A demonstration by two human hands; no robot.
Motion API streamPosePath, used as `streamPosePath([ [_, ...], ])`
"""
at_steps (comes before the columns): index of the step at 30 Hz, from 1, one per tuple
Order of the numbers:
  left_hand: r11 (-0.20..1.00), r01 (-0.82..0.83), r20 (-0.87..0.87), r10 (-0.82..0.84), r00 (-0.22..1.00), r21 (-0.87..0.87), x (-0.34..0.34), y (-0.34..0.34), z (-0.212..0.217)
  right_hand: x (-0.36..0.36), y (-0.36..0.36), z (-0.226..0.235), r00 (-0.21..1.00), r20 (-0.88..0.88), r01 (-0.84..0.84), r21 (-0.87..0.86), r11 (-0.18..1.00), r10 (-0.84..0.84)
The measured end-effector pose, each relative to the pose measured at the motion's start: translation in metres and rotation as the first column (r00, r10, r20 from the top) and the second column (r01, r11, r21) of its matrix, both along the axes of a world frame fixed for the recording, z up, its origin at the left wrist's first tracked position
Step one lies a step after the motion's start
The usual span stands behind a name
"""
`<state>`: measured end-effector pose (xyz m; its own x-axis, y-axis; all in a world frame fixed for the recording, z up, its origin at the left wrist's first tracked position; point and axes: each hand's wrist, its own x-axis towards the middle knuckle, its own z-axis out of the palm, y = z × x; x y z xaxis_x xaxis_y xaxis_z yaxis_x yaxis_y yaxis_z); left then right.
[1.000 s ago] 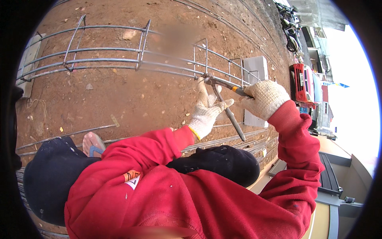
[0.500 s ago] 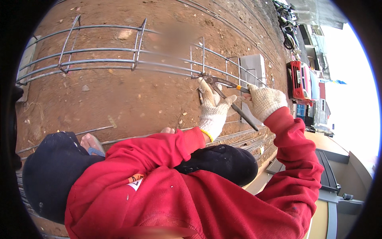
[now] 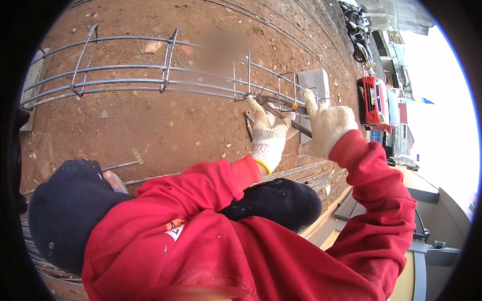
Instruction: The person assembles a rebar cage by tying intersecting steel bars with wire. They use pliers to twist and secure the wire at multiple joints along the cage, moving progressively along the structure.
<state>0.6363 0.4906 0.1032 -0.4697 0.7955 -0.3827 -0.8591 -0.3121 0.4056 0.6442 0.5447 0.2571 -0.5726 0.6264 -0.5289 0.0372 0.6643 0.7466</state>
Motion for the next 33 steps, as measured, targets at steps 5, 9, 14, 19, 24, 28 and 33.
streamPosePath([
  [5, 0.98, -0.103, -0.004, 0.105, 0.995, 0.169, 0.017, -0.012, -0.02, 0.017, -0.024, -0.026, 0.985, -0.122, 0.125, 0.051, 0.991, -0.118],
  [9, 0.971, -0.022, 0.233, -0.036, 0.972, 0.239, 0.034, -0.021, -0.045, 0.035, -0.044, -0.045, 0.939, -0.184, 0.306, 0.051, 0.951, -0.292],
  [14, 0.957, -0.066, 0.592, -0.119, 0.797, 0.282, 0.028, 0.004, -0.079, 0.043, -0.072, -0.073, 0.887, -0.304, 0.37, 0.014, 0.929, -0.349],
  [19, 0.938, -0.05, 0.771, -0.252, 0.584, 0.344, 0.011, 0.023, -0.087, 0.038, -0.098, -0.094, 0.729, -0.383, 0.599, -0.044, 0.8, -0.567],
  [24, 0.87, -0.083, 0.763, -0.377, 0.525, 0.486, -0.009, 0.012, -0.089, 0.03, -0.109, -0.107, 0.589, -0.425, 0.711, -0.131, 0.69, -0.687],
  [28, 0.755, -0.209, 0.728, -0.458, 0.51, 0.621, -0.017, 0.012, -0.09, 0.042, -0.087, -0.094, 0.498, -0.382, 0.688, -0.372, 0.623, -0.779],
  [33, 0.709, -0.198, 0.664, -0.471, 0.581, 0.676, -0.013, 0.019, -0.084, 0.065, -0.031, -0.065, 0.206, -0.198, 0.528, -0.802, 0.28, -0.958],
])
